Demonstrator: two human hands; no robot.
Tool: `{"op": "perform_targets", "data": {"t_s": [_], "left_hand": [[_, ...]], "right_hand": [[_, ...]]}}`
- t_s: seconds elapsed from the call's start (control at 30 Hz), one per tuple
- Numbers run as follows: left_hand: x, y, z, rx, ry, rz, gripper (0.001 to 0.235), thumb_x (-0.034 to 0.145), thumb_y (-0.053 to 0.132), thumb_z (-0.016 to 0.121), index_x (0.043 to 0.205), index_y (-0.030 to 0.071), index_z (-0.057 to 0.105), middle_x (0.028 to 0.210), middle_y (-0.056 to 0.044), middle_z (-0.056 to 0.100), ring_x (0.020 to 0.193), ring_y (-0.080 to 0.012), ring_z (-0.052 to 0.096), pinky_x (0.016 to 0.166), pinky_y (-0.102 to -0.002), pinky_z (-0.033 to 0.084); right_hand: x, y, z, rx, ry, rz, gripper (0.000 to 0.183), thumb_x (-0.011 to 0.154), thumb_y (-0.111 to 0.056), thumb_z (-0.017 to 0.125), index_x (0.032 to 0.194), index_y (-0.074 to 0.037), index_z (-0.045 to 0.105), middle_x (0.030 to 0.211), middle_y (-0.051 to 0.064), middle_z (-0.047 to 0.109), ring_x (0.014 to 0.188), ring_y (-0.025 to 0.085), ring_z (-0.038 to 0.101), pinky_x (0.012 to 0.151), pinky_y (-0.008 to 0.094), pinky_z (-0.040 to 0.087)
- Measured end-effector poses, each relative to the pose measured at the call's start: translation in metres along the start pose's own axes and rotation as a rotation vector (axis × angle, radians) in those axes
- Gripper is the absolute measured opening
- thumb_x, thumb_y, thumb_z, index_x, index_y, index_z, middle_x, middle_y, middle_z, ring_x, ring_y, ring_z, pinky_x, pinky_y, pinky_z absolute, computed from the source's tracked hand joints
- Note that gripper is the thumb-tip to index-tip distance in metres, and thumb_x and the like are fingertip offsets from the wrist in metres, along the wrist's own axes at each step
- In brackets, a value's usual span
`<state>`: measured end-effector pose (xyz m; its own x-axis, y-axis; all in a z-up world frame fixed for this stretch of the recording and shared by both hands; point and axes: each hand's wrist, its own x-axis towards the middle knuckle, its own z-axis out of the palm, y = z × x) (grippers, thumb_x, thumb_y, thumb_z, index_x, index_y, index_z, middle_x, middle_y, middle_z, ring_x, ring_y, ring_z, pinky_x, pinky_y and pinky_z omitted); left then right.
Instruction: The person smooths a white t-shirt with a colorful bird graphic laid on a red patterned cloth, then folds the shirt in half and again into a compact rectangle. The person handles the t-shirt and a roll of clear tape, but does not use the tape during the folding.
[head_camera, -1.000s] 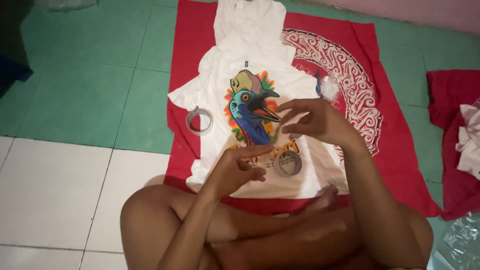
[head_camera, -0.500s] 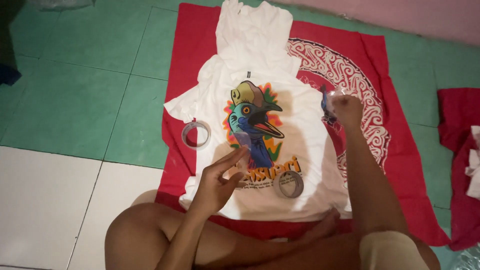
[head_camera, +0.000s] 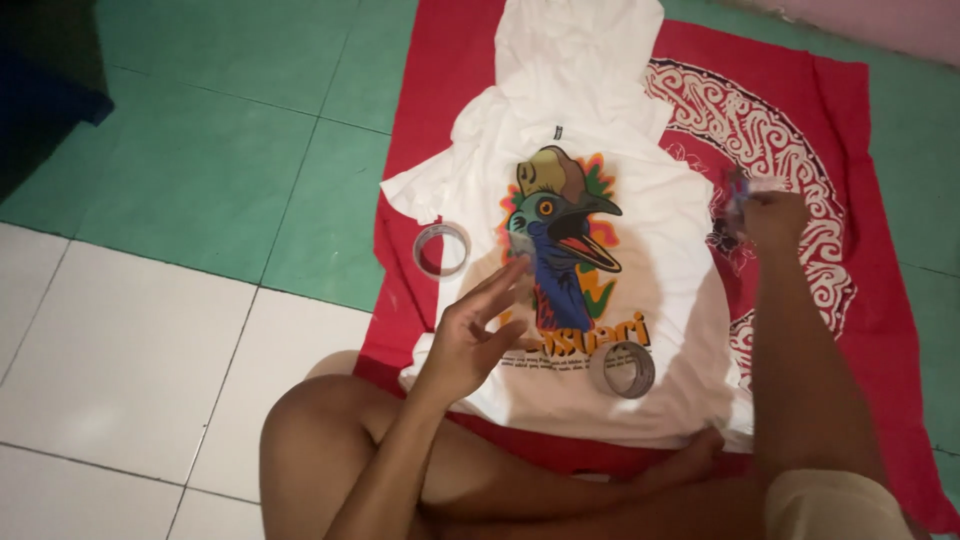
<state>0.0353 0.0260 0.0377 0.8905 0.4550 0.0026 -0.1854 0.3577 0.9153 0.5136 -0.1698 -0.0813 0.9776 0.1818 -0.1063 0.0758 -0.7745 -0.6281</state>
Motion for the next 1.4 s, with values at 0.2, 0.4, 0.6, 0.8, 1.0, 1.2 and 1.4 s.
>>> {"op": "perform_targets", "data": {"t_s": [0.2,0.4,0.6,0.8,1.0,1.2,1.4], "left_hand": [[-0.001,-0.011,-0.003,-0.020,-0.011,-0.007,0.058,0.098,0.002,0.061,0.152,0.016,0.045,0.168,-0.007,0.032,0.151,-0.0300,0.038,0.091,-0.046,0.067],[-0.007,-0.014,-0.006,-0.381,-0.089,0.051,0.081,0.091,0.008,0.073,0.160,0.005,0.031,0.171,-0.005,0.027,0.147,-0.0388,0.045,0.095,-0.051,0.062],[-0.022,0.007,0.002,-0.214,-0.063,0.059,0.081,0.091,0.016,0.073,0.160,0.008,0.032,0.170,0.001,0.028,0.145,-0.0316,0.048,0.098,-0.040,0.061],[-0.032,0.005,0.005,-0.182,-0.081,0.023,0.079,0.089,0.001,0.070,0.159,0.015,0.035,0.169,0.002,0.030,0.152,-0.0316,0.039,0.098,-0.041,0.062],[-0.034,-0.015,0.000,-0.362,-0.150,0.096,0.083,0.094,0.006,0.070,0.163,0.009,0.024,0.168,-0.003,0.030,0.150,-0.0300,0.041,0.104,-0.056,0.057],[-0.037,-0.017,0.006,-0.426,-0.122,0.134,0.082,0.091,-0.011,0.059,0.164,0.009,0.026,0.171,-0.009,0.023,0.148,-0.0390,0.040,0.102,-0.062,0.054],[-0.038,-0.023,0.015,-0.511,-0.094,0.123,0.086,0.088,-0.012,0.061,0.164,0.004,0.022,0.167,-0.008,0.028,0.146,-0.0363,0.044,0.099,-0.064,0.056]], "right_hand": [[0.013,0.035,-0.041,-0.307,0.151,-0.235,0.034,0.100,-0.030,0.078,0.089,0.003,0.077,0.074,0.020,0.072,0.064,0.033,0.070,0.046,0.051,0.046],[-0.034,0.025,-0.091,-0.162,0.103,-0.145,0.061,0.091,-0.001,0.066,0.137,-0.008,0.026,0.105,0.027,0.062,0.083,0.043,0.062,0.057,0.055,0.044],[-0.012,0.107,-0.110,-0.310,0.098,-0.187,0.043,0.084,-0.007,0.048,0.114,-0.009,0.079,0.111,0.023,0.074,0.106,0.043,0.069,0.089,0.051,0.052],[-0.100,0.111,-0.128,0.329,-0.004,0.217,0.039,0.104,-0.012,0.045,0.133,-0.021,0.070,0.074,0.001,0.049,0.059,0.012,0.035,0.047,0.032,0.029],[-0.109,0.167,-0.140,-0.223,0.158,-0.289,0.072,0.085,-0.008,0.051,0.156,0.002,0.044,0.148,0.029,0.053,0.131,0.045,0.051,0.105,0.051,0.041],[-0.237,0.020,-0.121,0.277,0.040,-0.231,0.052,0.089,0.000,0.053,0.124,-0.030,0.076,0.078,0.004,0.063,0.069,0.014,0.062,0.068,0.029,0.051],[-0.366,-0.098,-0.065,0.556,-0.414,-0.278,0.021,0.084,-0.001,0.061,0.101,0.006,0.070,0.071,0.017,0.060,0.063,0.023,0.056,0.053,0.032,0.045]]}}
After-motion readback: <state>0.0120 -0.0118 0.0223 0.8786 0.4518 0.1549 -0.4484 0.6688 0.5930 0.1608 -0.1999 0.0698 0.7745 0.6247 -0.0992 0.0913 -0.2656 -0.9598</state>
